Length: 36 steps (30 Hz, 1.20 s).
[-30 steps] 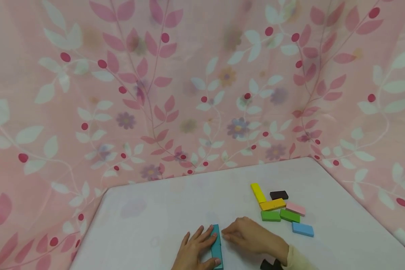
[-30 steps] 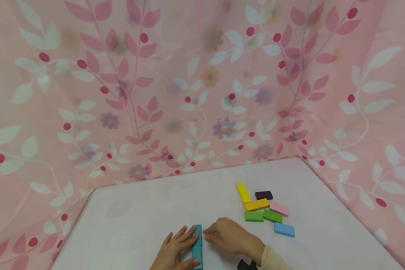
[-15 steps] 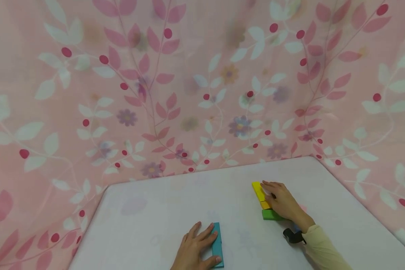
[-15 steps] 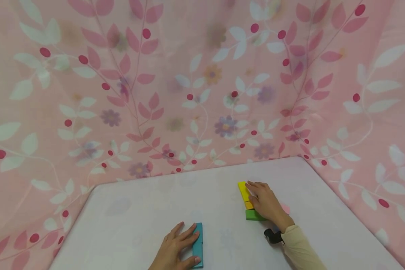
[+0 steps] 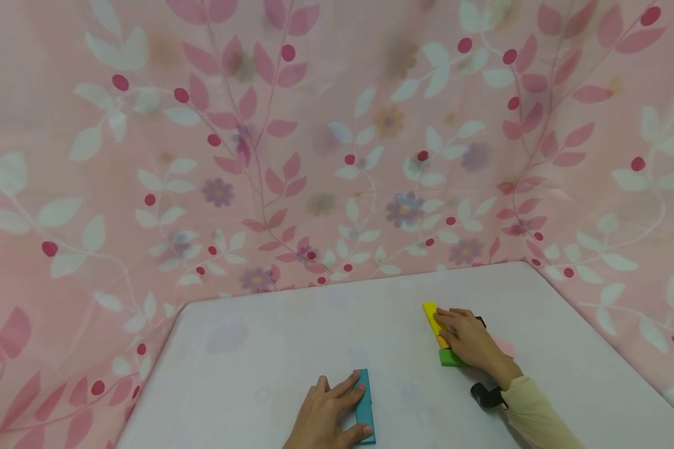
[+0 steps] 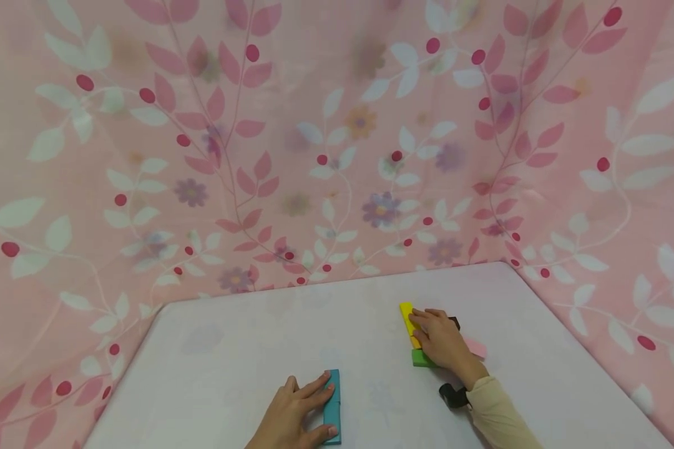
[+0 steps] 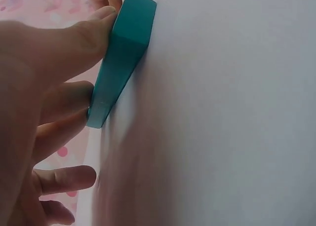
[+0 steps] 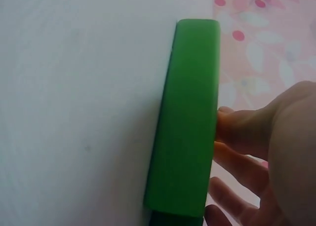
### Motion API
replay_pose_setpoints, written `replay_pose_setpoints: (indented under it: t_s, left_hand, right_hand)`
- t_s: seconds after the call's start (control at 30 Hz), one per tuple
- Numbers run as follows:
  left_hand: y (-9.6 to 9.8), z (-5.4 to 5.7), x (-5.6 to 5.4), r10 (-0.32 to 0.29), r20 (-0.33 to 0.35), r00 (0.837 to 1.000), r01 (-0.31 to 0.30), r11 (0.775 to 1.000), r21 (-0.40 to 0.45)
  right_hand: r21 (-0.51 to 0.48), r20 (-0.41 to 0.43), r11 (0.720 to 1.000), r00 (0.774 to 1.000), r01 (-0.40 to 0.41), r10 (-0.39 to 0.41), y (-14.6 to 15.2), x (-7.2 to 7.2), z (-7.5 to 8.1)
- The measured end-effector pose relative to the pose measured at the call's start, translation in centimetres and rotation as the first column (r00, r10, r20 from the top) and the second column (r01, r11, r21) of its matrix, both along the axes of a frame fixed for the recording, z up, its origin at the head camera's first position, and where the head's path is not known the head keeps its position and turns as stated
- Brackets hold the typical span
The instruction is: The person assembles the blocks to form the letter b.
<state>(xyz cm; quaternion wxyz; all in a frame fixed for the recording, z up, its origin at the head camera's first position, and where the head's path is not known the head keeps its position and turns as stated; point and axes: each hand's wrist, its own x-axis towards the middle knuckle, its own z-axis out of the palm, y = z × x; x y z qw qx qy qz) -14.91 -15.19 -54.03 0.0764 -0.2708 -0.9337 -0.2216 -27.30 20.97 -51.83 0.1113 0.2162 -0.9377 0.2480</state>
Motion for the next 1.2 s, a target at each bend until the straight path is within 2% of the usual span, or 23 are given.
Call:
replay_pose_setpoints:
  t_s: [0.1, 0.17, 0.4, 0.7, 1.03, 1.2]
  left_hand:
    - [0.1, 0.2, 0.0, -0.002, -0.033, 0.999, 0.001, 1.000, -0.023]
    - [0.2, 0.4, 0.0, -0.004, -0.027, 1.000, 0.004, 1.000, -0.024]
    - [0.5, 0.5, 0.3, 0.023, 0.068, 0.997, -0.024, 1.000, 0.006]
    - [0.5, 0.3, 0.1, 0.035, 0.087, 0.996, -0.038, 0.999, 0.037]
    - [0.5, 0.4, 0.1, 0.038, 0.122, 0.992, -0.047, 0.997, 0.069]
    - [0.5, 0.4, 0.2, 0.049, 0.134, 0.990, -0.059, 0.996, 0.068]
  right_hand:
    - [0.012, -0.006, 1.000, 1.000, 0.008, -0.007, -0.1, 0.0, -0.1]
    - [0.022, -0.008, 1.000, 1.000, 0.011, -0.011, -0.2, 0.0, -0.1]
    - [0.045, 0.015, 0.999, 1.000, 0.010, -0.011, -0.3, 0.2, -0.1]
    - [0.089, 0.011, 0.995, 0.999, 0.036, -0.037, -0.8, 0.2, 0.5]
    - [0.144, 0.003, 0.988, 0.998, 0.058, -0.059, -1.2, -1.0, 1.3]
    - [0.141, 0.045, 0.988, 0.997, 0.060, -0.067, -1.5, -1.7, 1.5]
